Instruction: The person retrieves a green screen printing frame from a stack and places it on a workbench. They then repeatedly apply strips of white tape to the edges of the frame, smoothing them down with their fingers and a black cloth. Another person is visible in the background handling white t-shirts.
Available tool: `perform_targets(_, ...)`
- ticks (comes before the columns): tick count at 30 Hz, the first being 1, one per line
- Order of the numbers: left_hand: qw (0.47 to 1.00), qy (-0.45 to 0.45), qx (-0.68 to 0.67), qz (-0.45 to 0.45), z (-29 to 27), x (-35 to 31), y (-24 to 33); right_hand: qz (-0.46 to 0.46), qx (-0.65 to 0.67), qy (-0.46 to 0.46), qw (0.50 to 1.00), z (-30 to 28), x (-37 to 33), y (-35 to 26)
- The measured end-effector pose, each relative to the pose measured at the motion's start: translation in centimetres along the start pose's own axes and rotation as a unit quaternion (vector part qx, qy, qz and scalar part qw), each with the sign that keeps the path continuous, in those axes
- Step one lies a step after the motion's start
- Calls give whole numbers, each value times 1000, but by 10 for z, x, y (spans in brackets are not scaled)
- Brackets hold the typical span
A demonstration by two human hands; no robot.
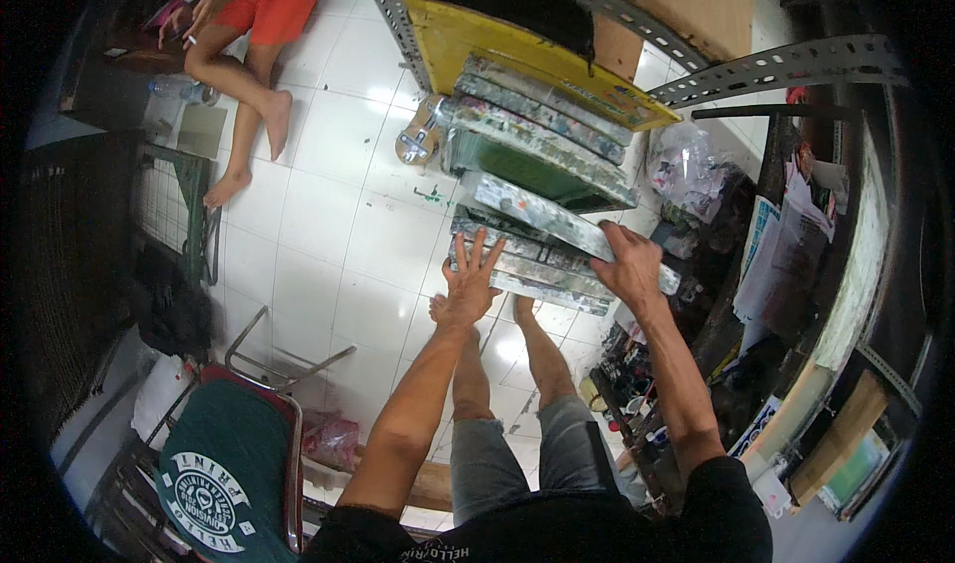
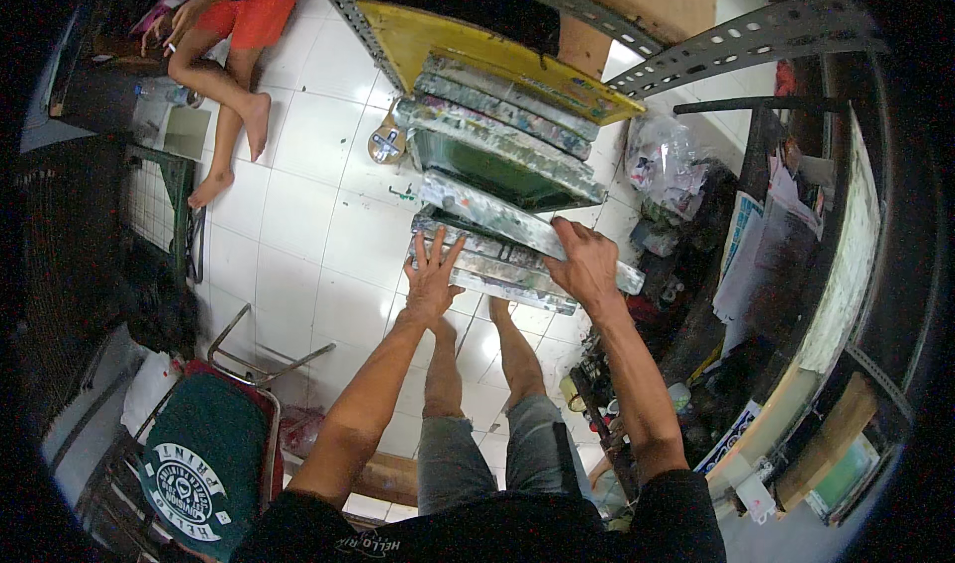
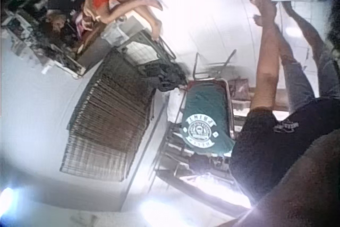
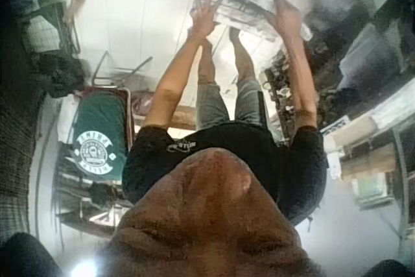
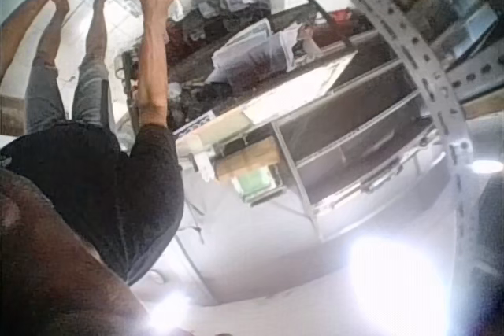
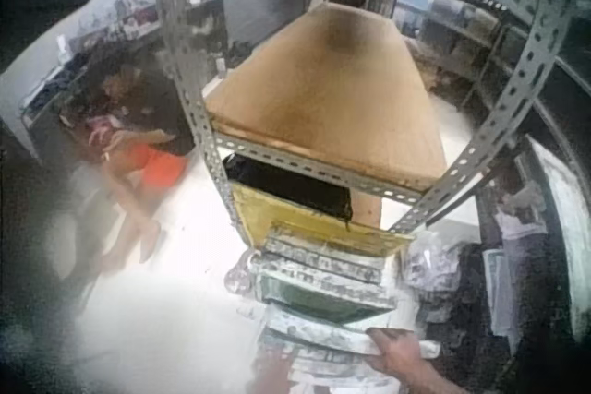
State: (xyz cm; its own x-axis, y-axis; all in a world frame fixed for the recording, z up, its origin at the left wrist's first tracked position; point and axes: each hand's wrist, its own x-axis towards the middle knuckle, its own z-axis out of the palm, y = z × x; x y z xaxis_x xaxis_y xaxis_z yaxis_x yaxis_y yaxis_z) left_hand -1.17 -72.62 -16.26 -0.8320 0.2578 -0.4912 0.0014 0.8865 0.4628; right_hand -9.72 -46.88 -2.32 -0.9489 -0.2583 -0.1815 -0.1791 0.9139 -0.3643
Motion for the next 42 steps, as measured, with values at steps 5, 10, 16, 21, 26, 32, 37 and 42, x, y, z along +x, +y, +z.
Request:
perform_targets(5,1000,-5,9,-7,-2,6,2,3,7,35,999,-82,-41,17)
perform_targets(10,1000,-17,20,-14,-15,24,10,10,-47,87,995,-169,-107,29)
perform_targets(16,997,-13,77,-18,-25,57,21,76,-125,127,981,-257,-183,21)
perform_targets(21,995,-34,86,-41,-34,89,31,150,-142,146,968,-291,-239,21)
perform_targets(26,990,-98,52,-81,-48,104,40,254,-90,167,948,-303,-291,17)
perform_targets(32,998,-6,8,-56,-43,72,31,417,28,238,877,-307,-342,3)
perform_targets(37,998,47,-37,19,-33,6,23,498,53,369,783,-303,-392,-30)
perform_targets(42,982,-86,-128,-107,-27,-59,-13,543,198,558,595,-296,-433,-62)
